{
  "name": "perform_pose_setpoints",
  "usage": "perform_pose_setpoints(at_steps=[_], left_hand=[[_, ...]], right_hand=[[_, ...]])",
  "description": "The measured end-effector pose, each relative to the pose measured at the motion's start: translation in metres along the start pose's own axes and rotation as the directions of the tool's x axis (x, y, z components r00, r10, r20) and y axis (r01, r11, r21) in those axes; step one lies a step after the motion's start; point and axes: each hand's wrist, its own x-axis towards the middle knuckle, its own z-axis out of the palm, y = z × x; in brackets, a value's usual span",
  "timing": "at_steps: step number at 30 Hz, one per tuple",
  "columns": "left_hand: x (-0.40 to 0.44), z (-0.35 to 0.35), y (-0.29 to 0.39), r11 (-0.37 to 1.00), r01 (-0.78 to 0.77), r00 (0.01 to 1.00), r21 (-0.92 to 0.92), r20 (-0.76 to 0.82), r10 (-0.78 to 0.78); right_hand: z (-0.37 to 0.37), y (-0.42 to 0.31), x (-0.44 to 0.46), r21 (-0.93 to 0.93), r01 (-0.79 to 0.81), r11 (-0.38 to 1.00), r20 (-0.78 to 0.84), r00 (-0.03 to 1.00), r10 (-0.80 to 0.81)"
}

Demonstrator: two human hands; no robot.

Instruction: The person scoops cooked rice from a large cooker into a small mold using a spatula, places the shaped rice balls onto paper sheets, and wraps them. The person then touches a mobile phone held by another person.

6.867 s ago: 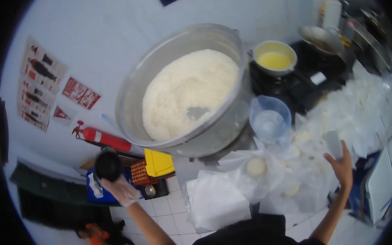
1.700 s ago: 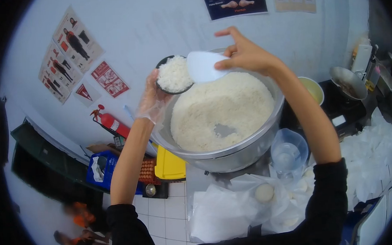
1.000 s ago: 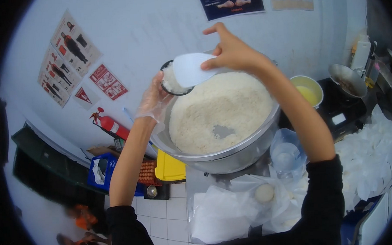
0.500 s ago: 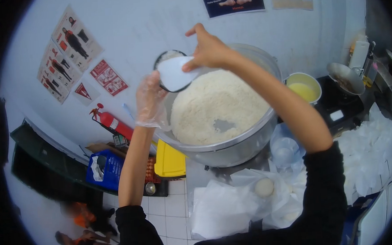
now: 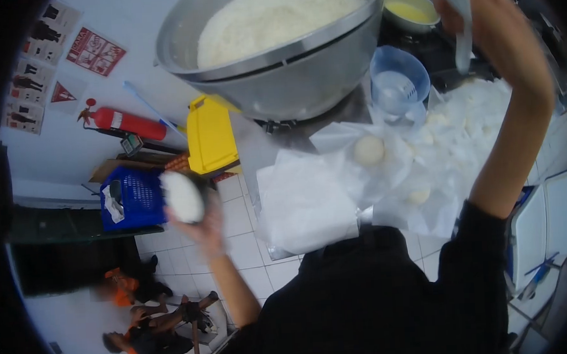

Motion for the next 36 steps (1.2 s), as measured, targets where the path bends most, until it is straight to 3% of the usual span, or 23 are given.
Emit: perform_pose_setpoints(at_steps=[2,4,6,7,8,9,10,12,14,22,24,26,28,31,34,36], left_hand=[[-0.018,-0.056,-0.061,0.991,0.111,0.994,0.072,-0.02,-0.11],[-0.032,-0.095,-0.116,0.957,0.237,0.963,-0.17,-0.087,-0.254],[-0.021,-0.141,-0.148,0.943,0.007,0.999,0.334,0.035,-0.02],[-0.025,-0.123,-0.136,0.819,-0.105,0.993,0.564,0.107,0.054],[-0.03,-0.105,-0.119,0.618,-0.27,0.955,0.739,0.287,0.075],[-0.035,-0.081,-0.106,0.373,-0.477,0.872,0.796,0.48,0.092],[-0.038,-0.059,-0.1,0.192,-0.646,0.761,0.739,0.644,0.081],[-0.037,-0.053,-0.118,0.029,-0.837,0.545,0.546,0.837,-0.045],[-0.025,-0.095,-0.154,0.138,-0.932,0.294,0.335,0.922,-0.253],[-0.031,-0.105,-0.15,0.101,-0.957,0.242,0.272,0.94,-0.243],[-0.031,-0.108,-0.142,0.11,-0.96,0.223,0.256,0.943,-0.247],[-0.026,-0.114,-0.138,0.132,-0.96,0.209,0.246,0.947,-0.244],[-0.024,-0.122,-0.137,0.142,-0.959,0.208,0.246,0.949,-0.239],[-0.022,-0.131,-0.135,0.137,-0.956,0.223,0.26,0.945,-0.24],[-0.022,-0.145,-0.126,0.131,-0.954,0.231,0.271,0.939,-0.256],[-0.017,-0.158,-0.121,0.136,-0.956,0.216,0.26,0.937,-0.273]], right_hand=[[0.015,0.026,-0.044,-0.027,-0.102,0.994,-0.005,0.995,0.102],[0.026,0.056,-0.076,0.163,-0.282,0.945,0.003,0.958,0.286],[0.039,0.079,-0.102,0.238,-0.394,0.888,-0.15,0.888,0.434],[0.048,0.081,-0.11,0.247,-0.412,0.877,-0.193,0.866,0.461],[0.055,0.082,-0.116,0.239,-0.423,0.874,-0.209,0.857,0.472],[0.062,0.082,-0.122,0.233,-0.437,0.869,-0.222,0.846,0.485],[0.068,0.082,-0.128,0.225,-0.453,0.863,-0.233,0.835,0.499],[0.079,0.085,-0.135,0.273,-0.468,0.84,-0.211,0.823,0.527],[0.093,0.089,-0.141,0.282,-0.477,0.833,-0.201,0.819,0.537],[0.159,0.124,-0.16,0.163,-0.653,0.739,-0.16,0.722,0.673],[0.206,0.15,-0.153,-0.259,-0.457,0.851,-0.157,0.889,0.43],[0.253,0.206,-0.15,-0.381,-0.426,0.821,-0.035,0.894,0.447],[0.304,0.252,-0.143,-0.349,-0.244,0.905,0.153,0.938,0.312],[0.348,0.264,-0.139,-0.465,-0.105,0.879,0.22,0.948,0.23],[0.355,0.274,-0.145,-0.54,-0.223,0.812,0.243,0.882,0.404],[0.358,0.276,-0.148,-0.582,-0.189,0.791,0.233,0.893,0.385]])
